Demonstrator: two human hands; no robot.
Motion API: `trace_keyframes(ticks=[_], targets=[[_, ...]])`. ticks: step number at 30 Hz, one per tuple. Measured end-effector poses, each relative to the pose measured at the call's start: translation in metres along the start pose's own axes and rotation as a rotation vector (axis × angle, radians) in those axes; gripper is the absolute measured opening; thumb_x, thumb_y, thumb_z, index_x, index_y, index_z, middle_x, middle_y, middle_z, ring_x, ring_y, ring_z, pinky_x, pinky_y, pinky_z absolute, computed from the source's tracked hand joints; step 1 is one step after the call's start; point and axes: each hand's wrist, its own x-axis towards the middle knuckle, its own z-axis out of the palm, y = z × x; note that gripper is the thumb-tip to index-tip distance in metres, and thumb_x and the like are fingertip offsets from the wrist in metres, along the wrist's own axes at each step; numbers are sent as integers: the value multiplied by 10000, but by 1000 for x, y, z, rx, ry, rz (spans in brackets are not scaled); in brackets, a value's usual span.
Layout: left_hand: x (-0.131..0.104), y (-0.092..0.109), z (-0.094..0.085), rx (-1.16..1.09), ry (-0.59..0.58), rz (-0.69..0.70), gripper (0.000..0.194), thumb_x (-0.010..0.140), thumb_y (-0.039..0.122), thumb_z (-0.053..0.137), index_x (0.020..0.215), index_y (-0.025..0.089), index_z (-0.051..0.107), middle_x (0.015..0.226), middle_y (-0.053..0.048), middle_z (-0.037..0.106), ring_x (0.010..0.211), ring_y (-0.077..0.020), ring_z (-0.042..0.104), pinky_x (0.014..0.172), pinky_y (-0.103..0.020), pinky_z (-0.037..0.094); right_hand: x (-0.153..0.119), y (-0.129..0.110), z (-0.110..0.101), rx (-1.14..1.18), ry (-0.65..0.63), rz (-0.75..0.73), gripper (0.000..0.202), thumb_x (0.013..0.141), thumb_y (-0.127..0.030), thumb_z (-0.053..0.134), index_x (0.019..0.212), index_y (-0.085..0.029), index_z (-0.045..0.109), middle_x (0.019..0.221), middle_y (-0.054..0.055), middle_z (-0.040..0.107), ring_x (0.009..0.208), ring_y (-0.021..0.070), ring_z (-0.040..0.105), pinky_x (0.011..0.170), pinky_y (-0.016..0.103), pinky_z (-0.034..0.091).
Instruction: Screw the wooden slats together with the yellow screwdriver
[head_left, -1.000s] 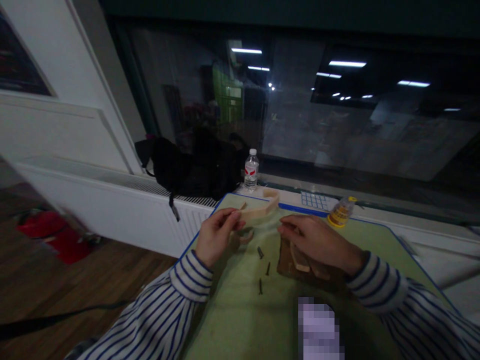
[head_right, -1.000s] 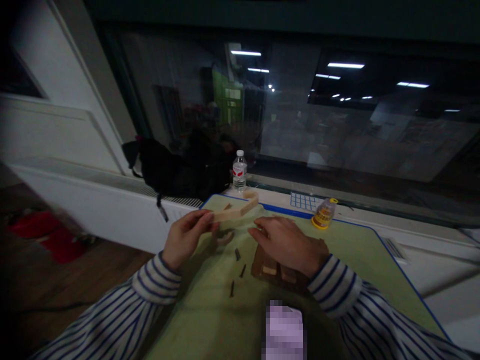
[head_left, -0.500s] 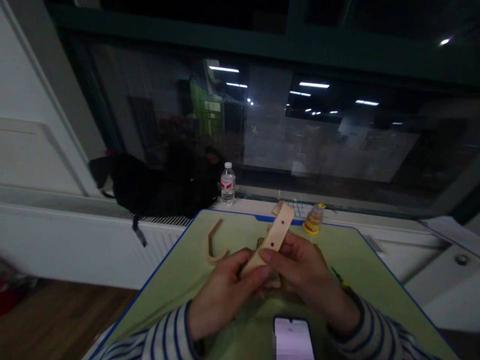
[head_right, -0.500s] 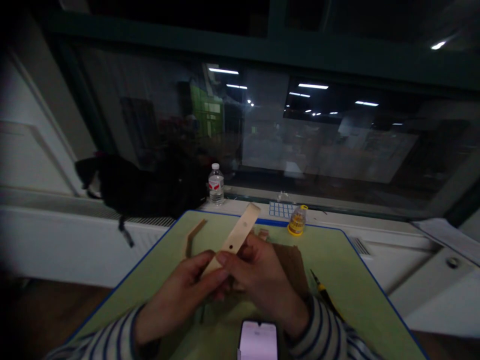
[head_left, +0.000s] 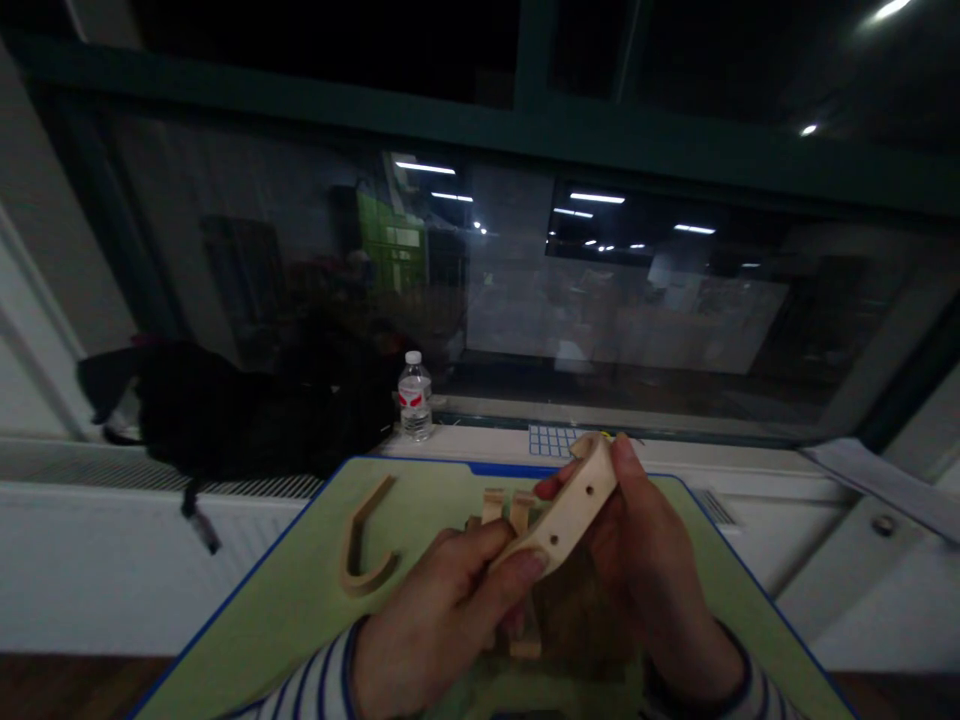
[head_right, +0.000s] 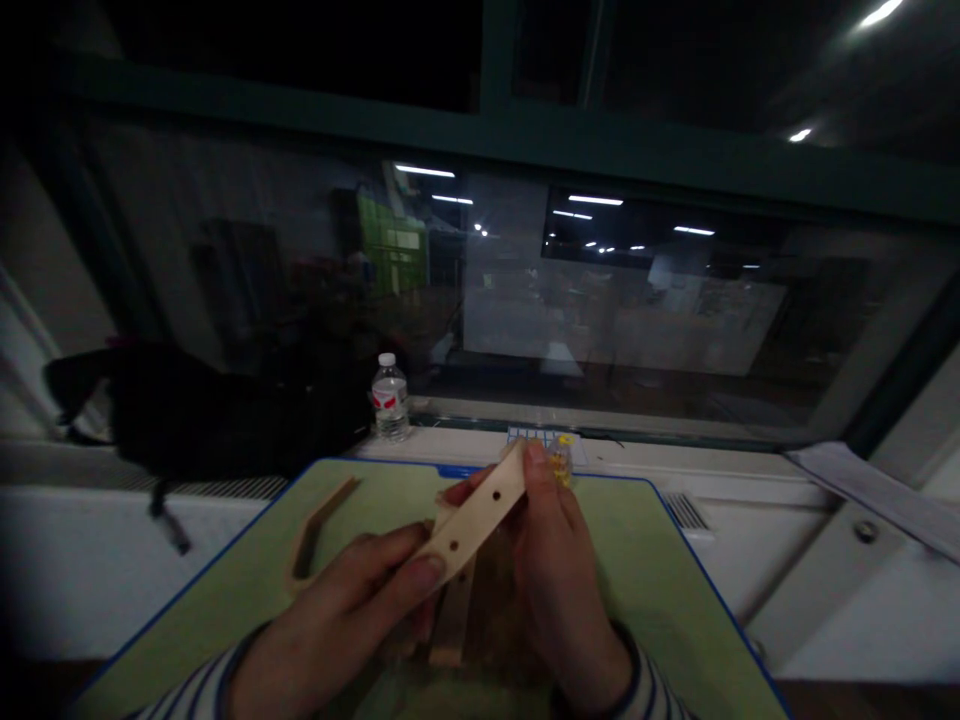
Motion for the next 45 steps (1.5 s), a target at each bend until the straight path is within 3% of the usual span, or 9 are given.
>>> trace_keyframes(ticks=[2,6,9,11,17,24,30,36,45], targets=[[8,5,-2,14,-36,39,305,920,441,382,859,199,557,678,12,594,575,-115,542,524,-206,406,2,-2,-4,-57,-57,-19,336,823,-520,545,857,-199,640,778,40,719,705,180,653,689,324,511],[13,5,-2,430,93,194,206,915,343,429,1005,247,588,933,-23,630,813,-168,584,738,-273,451,12,-8,-14,-284,-157,12,344,722,-380,704,991,-208,576,817,23,713,759,177,656,722,324,499],[12,1,5,714,122,187,309,916,247,399,1190,296,531,1029,-48,613,871,-202,589,791,-338,464,23,-13,-25,-451,-140,-63,404,700,-321,718,1054,-206,561,848,13,689,745,158,638,660,287,502],[11,-1,11,796,151,142,329,917,311,402,1220,280,526,1026,-73,612,860,-221,598,771,-356,484,28,-14,-32,-557,-121,-128,377,737,-328,678,1072,-211,548,921,24,680,722,147,624,631,284,508],[9,-5,18,592,168,131,495,898,447,414,1362,273,396,1314,-94,518,1183,-288,503,956,-413,429,39,-7,-49,-736,-119,-188,260,893,-423,452,1014,-200,509,956,67,677,712,153,631,561,277,518],[4,-7,-6,547,-104,77,759,759,627,537,1400,273,338,1326,-94,519,1147,-313,529,935,-428,418,53,-13,-70,-878,-201,-182,249,874,-416,488,828,-179,544,662,-16,599,464,84,520,406,202,400],[-4,-5,-8,634,-266,130,463,733,510,648,1145,304,606,1125,-62,621,1074,-301,555,890,-424,419,60,-30,-96,-929,-161,-124,328,836,-436,536,990,-149,581,645,-20,578,479,97,529,429,220,418],[-3,-4,-4,692,-345,121,234,827,383,593,1037,286,635,1030,-34,641,982,-244,591,780,-333,424,62,-32,-108,-990,-267,-37,305,800,-442,586,942,-174,613,698,-7,615,546,118,557,466,238,413],[-1,-3,-8,625,-383,133,181,858,350,558,979,228,613,1024,0,659,968,-214,602,755,-311,388,67,-2,-105,-1018,-489,128,278,809,-449,560,807,-181,634,690,0,591,577,123,518,536,265,428]])
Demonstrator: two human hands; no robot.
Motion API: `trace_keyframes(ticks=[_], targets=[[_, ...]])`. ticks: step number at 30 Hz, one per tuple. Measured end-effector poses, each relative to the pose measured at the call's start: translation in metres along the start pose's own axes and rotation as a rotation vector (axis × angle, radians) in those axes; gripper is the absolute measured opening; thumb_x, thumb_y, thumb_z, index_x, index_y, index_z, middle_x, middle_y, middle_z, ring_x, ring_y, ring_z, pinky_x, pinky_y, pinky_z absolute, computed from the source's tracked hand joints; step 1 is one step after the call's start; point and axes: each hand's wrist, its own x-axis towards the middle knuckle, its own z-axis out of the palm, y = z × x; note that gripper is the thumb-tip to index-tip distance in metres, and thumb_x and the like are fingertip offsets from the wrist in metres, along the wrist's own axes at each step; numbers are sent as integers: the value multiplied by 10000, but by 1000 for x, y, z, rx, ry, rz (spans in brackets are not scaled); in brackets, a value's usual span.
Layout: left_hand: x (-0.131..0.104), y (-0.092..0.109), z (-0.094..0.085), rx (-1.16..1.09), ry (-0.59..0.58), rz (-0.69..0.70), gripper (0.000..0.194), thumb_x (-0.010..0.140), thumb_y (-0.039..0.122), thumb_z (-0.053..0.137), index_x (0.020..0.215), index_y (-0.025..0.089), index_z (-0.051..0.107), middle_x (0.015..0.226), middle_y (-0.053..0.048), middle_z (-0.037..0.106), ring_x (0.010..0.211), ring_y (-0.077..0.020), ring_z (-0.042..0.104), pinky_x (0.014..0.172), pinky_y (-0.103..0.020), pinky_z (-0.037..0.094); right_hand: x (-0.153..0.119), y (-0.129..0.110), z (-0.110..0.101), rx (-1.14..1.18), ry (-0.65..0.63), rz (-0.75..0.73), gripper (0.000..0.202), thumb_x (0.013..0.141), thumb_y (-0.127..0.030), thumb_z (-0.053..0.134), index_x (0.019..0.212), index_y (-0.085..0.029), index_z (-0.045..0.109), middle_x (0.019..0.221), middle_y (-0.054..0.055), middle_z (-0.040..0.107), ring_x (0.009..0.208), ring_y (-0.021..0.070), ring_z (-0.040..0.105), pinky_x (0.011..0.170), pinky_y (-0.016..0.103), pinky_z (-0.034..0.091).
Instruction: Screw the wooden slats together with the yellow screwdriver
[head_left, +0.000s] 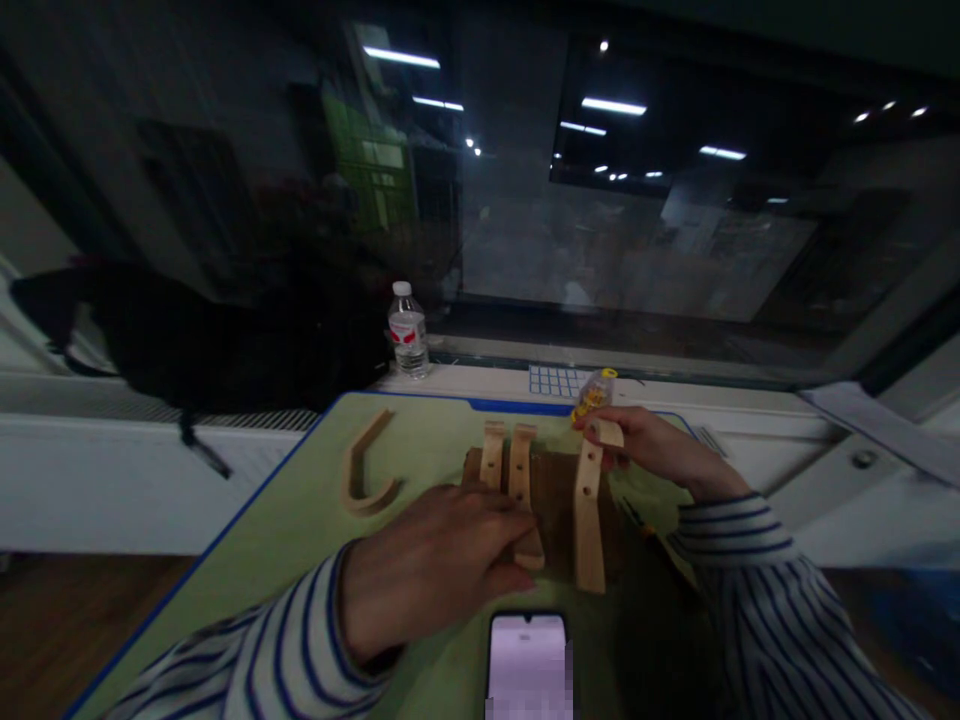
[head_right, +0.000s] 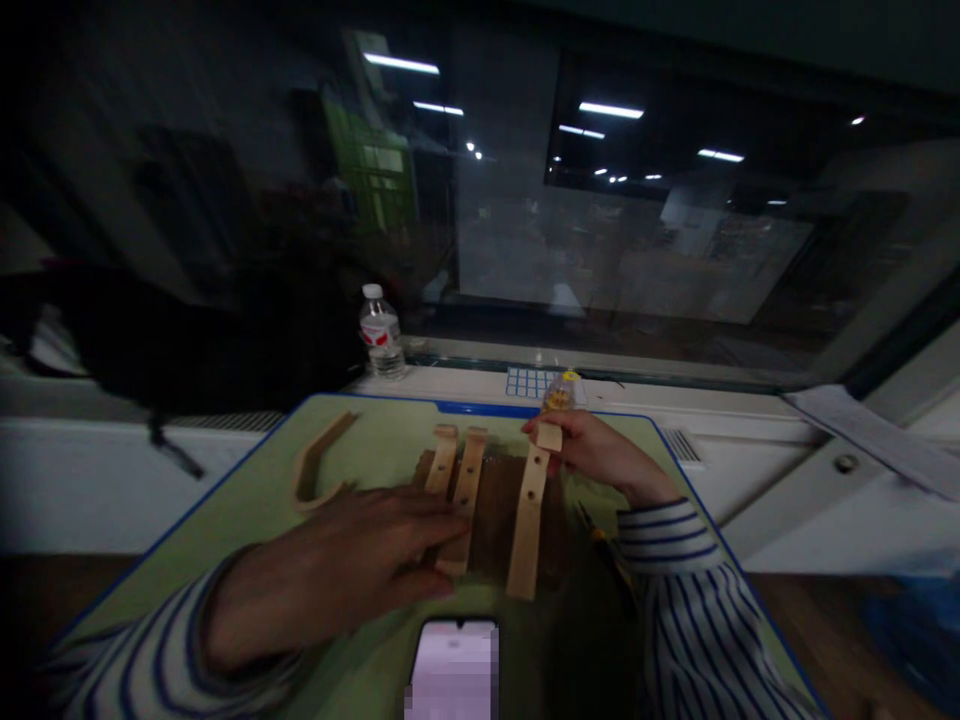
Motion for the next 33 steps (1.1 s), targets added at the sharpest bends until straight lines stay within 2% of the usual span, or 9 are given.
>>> trace_keyframes(ticks=[6,10,12,17,21,25,27,30,33], targets=[[3,5,-4,-39,-19,13,133,844,345,582,900,231,622,952,30,677,895,-188,621,703,-282,379,12,11,13,-15,-44,-32,144,830,-335,538,798,-195,550,698,-14,537,634,129,507,573,260,428],[0,-2,-16,-72,-31,-5,298,813,497,576,987,267,649,930,8,690,859,-198,632,674,-269,391,16,15,17,-30,-42,-51,99,817,-285,548,822,-187,543,761,1,567,705,145,529,638,281,449],[5,-13,-27,-71,25,-29,365,853,538,487,1084,294,628,959,-3,694,878,-201,632,680,-268,406,18,16,19,-31,-37,-56,110,821,-277,537,866,-179,556,801,13,590,739,155,550,667,296,461],[48,-50,-40,-135,355,-50,452,868,505,474,1169,187,590,1139,-62,648,987,-191,609,819,-268,439,24,23,30,-63,20,-53,304,826,-280,523,1111,-177,529,1020,61,636,877,181,601,757,328,488],[84,-70,-29,-192,291,90,515,828,471,553,1240,161,537,1249,-90,585,1090,-198,566,914,-276,424,20,27,36,-168,99,-5,435,845,-338,524,1246,-177,473,1035,94,652,874,209,628,787,382,500],[102,-75,-20,-271,201,102,577,835,512,523,1295,166,487,1288,-95,556,1111,-200,555,933,-283,420,-12,13,36,-284,155,-5,507,862,-303,512,1348,-210,401,1197,115,603,1069,253,585,925,446,446],[106,-75,-19,-306,177,117,525,858,489,503,1287,186,497,1263,-77,577,1085,-192,570,922,-275,421,-40,1,39,-454,149,-87,490,891,-277,467,1370,-231,372,1270,107,567,1137,240,553,949,429,450],[112,-74,-17,-358,152,173,428,881,436,495,1249,221,534,1234,-41,600,1059,-175,580,916,-254,408,-81,-13,48,-681,93,-151,602,857,-350,547,1405,-251,318,1362,95,495,1200,234,508,946,379,480],[115,-72,-14,-410,75,187,350,905,389,466,1193,222,576,1115,-21,657,944,-153,612,817,-221,431,-105,-9,61,-808,129,-277,703,795,-444,610,1394,-186,349,1325,126,530,1168,261,537,899,366,519]])
